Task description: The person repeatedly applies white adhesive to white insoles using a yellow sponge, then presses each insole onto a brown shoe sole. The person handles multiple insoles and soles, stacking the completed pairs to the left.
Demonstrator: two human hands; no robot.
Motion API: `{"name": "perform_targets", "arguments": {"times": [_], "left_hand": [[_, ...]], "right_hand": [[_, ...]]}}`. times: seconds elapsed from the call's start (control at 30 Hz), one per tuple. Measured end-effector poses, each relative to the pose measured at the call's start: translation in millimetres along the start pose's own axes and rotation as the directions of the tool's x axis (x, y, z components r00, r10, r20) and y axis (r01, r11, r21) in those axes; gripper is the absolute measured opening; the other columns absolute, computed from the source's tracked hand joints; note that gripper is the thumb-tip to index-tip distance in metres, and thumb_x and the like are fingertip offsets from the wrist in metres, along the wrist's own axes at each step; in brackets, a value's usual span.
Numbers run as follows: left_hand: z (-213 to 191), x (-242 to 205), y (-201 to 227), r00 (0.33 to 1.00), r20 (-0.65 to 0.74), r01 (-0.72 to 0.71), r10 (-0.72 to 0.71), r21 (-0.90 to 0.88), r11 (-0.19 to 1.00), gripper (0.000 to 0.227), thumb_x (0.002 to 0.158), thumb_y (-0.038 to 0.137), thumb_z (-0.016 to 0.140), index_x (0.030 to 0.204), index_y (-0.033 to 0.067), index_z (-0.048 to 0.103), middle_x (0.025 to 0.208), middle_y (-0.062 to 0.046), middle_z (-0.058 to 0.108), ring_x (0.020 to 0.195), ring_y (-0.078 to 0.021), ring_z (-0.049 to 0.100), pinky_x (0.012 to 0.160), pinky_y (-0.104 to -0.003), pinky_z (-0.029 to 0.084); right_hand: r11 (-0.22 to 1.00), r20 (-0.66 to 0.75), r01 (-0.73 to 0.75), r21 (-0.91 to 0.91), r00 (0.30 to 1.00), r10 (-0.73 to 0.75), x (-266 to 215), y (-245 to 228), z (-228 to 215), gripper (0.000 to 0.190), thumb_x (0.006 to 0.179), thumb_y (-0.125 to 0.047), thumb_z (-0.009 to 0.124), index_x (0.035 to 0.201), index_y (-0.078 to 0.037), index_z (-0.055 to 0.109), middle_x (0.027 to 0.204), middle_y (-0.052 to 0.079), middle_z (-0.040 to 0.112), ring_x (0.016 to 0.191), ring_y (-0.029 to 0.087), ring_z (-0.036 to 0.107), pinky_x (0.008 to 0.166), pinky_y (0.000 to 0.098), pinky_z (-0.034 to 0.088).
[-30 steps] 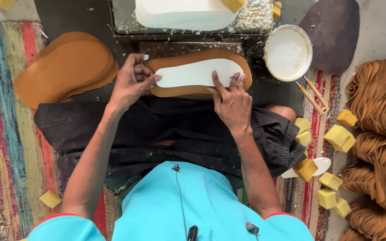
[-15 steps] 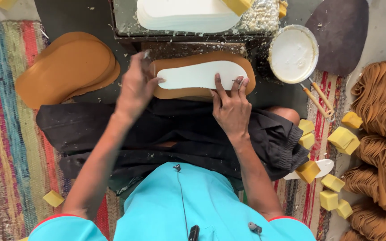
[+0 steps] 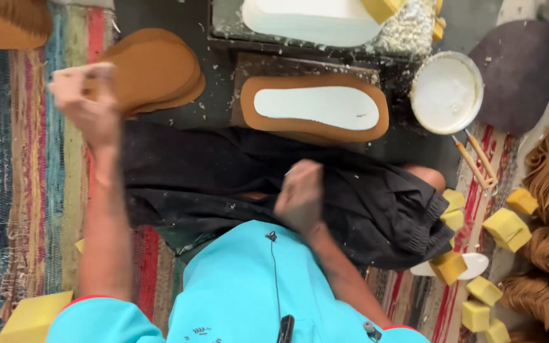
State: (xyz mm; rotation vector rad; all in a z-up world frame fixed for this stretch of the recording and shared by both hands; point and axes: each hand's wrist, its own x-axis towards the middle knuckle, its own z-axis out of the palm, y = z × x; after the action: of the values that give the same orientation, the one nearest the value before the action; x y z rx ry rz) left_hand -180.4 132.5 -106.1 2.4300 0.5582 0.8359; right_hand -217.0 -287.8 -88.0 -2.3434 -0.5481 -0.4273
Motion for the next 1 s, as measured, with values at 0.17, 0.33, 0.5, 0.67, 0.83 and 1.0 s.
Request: {"name": "perform_targets", "arguments": {"times": [0.17, 0.33, 0.5, 0.67, 0.83, 1.0], "left_hand": [[33, -41, -230, 1.000, -0.002, -0.019, 0.024, 0.538, 0.843, 0.043, 0.086, 0.048, 0.084, 0.097, 0.0068, 0.078, 0.111, -0.022, 0.056, 0.111, -0.0477, 0.042, 0.084, -0.067, 0.038], [33, -40, -217, 0.954, 0.025, 0.244, -0.299, 0.512, 0.823, 0.033, 0.077, 0.040, 0.090, 0.088, 0.0104, 0.082, 0.115, -0.019, 0.054, 0.116, -0.0472, 0.040, 0.093, -0.065, 0.035], [-7, -12, -100, 1.000, 0.022, -0.026, 0.017, 0.520, 0.854, 0.010, 0.096, 0.017, 0.077, 0.095, 0.0079, 0.082, 0.106, -0.016, 0.063, 0.108, -0.0377, 0.055, 0.091, -0.058, 0.040], [-26, 14, 67, 0.940, 0.108, -0.325, 0.324, -0.007, 0.946, 0.027, 0.100, -0.001, 0.060, 0.124, 0.0028, 0.072, 0.118, -0.013, 0.073, 0.111, -0.0284, 0.070, 0.098, -0.040, 0.056], [-78, 14, 240, 0.590, 0.350, -0.712, 0.727, -0.199, 0.673, 0.023, 0.090, 0.004, 0.070, 0.112, 0.0077, 0.075, 0.097, -0.007, 0.074, 0.083, -0.0225, 0.069, 0.071, -0.037, 0.054], [-104, 0, 226, 0.618, 0.004, -0.721, 0.786, -0.396, 0.569, 0.030, 0.095, -0.001, 0.079, 0.122, 0.0039, 0.067, 0.106, -0.011, 0.071, 0.091, -0.0202, 0.071, 0.078, -0.033, 0.060]], "right_hand": [[0.878, 0.279, 0.258, 0.403, 0.879, -0.387, -13, -16, -19, 0.035, 0.070, 0.000, 0.065, 0.100, -0.002, 0.049, 0.110, 0.018, 0.052, 0.105, 0.037, 0.056, 0.090, 0.0468, 0.051], [0.841, 0.315, 0.297, 0.452, 0.829, -0.462, -29, 3, 2, 0.045, 0.066, -0.004, 0.073, 0.104, -0.006, 0.049, 0.117, 0.015, 0.051, 0.107, 0.034, 0.057, 0.090, 0.0442, 0.051], [0.822, 0.316, 0.229, 0.521, 0.843, -0.435, -20, -5, 2, 0.050, 0.059, -0.002, 0.070, 0.102, -0.006, 0.047, 0.115, 0.018, 0.050, 0.103, 0.035, 0.054, 0.087, 0.0450, 0.047], [0.908, 0.145, 0.080, 0.412, 0.978, -0.152, 9, -2, -35, 0.044, 0.063, 0.004, 0.061, 0.103, -0.005, 0.047, 0.116, 0.021, 0.049, 0.105, 0.037, 0.054, 0.093, 0.0459, 0.049], [0.933, -0.004, -0.144, 0.329, 0.988, 0.154, 80, -7, -49, 0.053, 0.081, -0.009, 0.088, 0.118, -0.006, 0.050, 0.117, 0.013, 0.053, 0.099, 0.027, 0.057, 0.091, 0.0388, 0.053], [0.737, 0.127, -0.154, 0.658, 0.988, 0.094, 108, 14, -42, 0.080, 0.079, -0.021, 0.092, 0.140, -0.002, 0.044, 0.117, 0.005, 0.064, 0.105, 0.014, 0.068, 0.089, 0.0273, 0.058]]}}
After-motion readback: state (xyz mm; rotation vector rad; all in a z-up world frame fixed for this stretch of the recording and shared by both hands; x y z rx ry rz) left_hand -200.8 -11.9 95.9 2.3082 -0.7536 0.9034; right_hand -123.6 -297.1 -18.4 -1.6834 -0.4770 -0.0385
